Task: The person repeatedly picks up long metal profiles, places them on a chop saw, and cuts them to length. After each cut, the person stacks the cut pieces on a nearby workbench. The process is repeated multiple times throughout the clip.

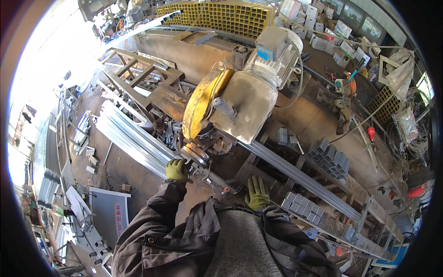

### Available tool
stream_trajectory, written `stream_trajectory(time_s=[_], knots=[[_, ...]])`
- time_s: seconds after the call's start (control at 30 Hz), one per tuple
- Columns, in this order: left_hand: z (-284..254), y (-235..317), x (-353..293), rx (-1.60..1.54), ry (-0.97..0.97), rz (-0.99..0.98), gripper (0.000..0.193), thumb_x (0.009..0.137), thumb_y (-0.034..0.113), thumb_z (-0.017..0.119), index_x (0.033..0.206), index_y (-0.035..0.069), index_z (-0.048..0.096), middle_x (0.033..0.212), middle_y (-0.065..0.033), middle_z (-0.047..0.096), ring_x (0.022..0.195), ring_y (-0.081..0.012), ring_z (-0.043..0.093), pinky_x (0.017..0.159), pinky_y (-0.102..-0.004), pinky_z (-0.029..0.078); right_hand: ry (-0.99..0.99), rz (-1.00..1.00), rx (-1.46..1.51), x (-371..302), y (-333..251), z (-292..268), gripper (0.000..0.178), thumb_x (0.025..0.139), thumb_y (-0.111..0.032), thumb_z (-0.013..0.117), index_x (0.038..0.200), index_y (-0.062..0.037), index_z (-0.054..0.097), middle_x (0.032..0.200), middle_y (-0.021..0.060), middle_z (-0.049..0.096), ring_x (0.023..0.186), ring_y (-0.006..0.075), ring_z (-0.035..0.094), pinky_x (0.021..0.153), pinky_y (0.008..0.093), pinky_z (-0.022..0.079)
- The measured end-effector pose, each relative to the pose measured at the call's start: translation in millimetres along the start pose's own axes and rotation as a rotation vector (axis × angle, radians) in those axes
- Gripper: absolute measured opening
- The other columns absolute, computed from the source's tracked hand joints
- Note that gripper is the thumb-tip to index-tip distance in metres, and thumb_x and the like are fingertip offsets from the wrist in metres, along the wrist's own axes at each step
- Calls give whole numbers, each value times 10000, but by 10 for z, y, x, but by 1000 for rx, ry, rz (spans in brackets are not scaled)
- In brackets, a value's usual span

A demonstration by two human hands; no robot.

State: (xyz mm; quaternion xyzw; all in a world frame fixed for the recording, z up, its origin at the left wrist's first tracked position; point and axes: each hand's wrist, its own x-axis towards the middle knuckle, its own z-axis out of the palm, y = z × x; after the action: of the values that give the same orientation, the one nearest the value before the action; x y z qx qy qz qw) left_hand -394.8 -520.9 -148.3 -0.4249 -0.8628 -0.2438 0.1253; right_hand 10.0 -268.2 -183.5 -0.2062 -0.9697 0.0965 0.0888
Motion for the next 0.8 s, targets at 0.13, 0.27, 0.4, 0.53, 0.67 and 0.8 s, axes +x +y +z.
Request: stream_trajectory(time_s=[0.13, 0.27, 0.4, 0.53, 0.67, 0.8], knots=[[-21, 22, 7, -18, 15, 2, 310, 954, 191, 756, 1252, 141, 826, 1186, -155, 835, 1186, -462, 753, 1053, -625, 570, -102, 45, -34, 6, -19, -11, 1040, 981, -454, 784, 1873, -104, 381, 1969, 176, 281, 1788, 455, 290, 1432, 634, 289], [-11, 16, 10, -1, 0, -12, 303, 962, 204, 756, 1250, 147, 831, 1184, -144, 840, 1188, -457, 753, 1049, -628, 569, -21, 17, -34, 16, -33, -28, 1040, 981, -454, 779, 1874, -102, 378, 1971, 172, 280, 1796, 449, 281, 1433, 639, 286], [-6, 13, 5, 8, 11, -8, 313, 963, 207, 761, 1263, 150, 832, 1195, -132, 845, 1205, -449, 751, 1061, -624, 568, 9, 8, -3, 17, -23, -50, 1022, 978, -442, 780, 1862, -96, 402, 1965, 173, 300, 1790, 449, 303, 1425, 647, 301], [-1, 11, 3, 21, 2, -16, 314, 968, 217, 766, 1269, 152, 831, 1210, -123, 851, 1218, -445, 752, 1072, -620, 566, -42, 36, 7, 26, -17, -52, 1004, 970, -424, 783, 1850, -96, 430, 1955, 178, 327, 1783, 452, 324, 1406, 656, 333], [20, -14, 0, 12, 4, -17, 334, 953, 218, 771, 1275, 153, 834, 1245, -130, 849, 1227, -450, 754, 1076, -623, 566, -69, 75, -27, 9, -28, -34, 1004, 957, -421, 790, 1845, -102, 445, 1950, 173, 337, 1783, 445, 326, 1398, 670, 343], [11, -21, -6, 3, -29, -42, 341, 978, 249, 773, 1301, 159, 834, 1287, -133, 845, 1285, -455, 741, 1130, -623, 546, 38, 0, -5, 26, 0, -8, 1046, 960, -457, 790, 1869, -116, 402, 1963, 181, 312, 1783, 470, 327, 1396, 696, 332]])
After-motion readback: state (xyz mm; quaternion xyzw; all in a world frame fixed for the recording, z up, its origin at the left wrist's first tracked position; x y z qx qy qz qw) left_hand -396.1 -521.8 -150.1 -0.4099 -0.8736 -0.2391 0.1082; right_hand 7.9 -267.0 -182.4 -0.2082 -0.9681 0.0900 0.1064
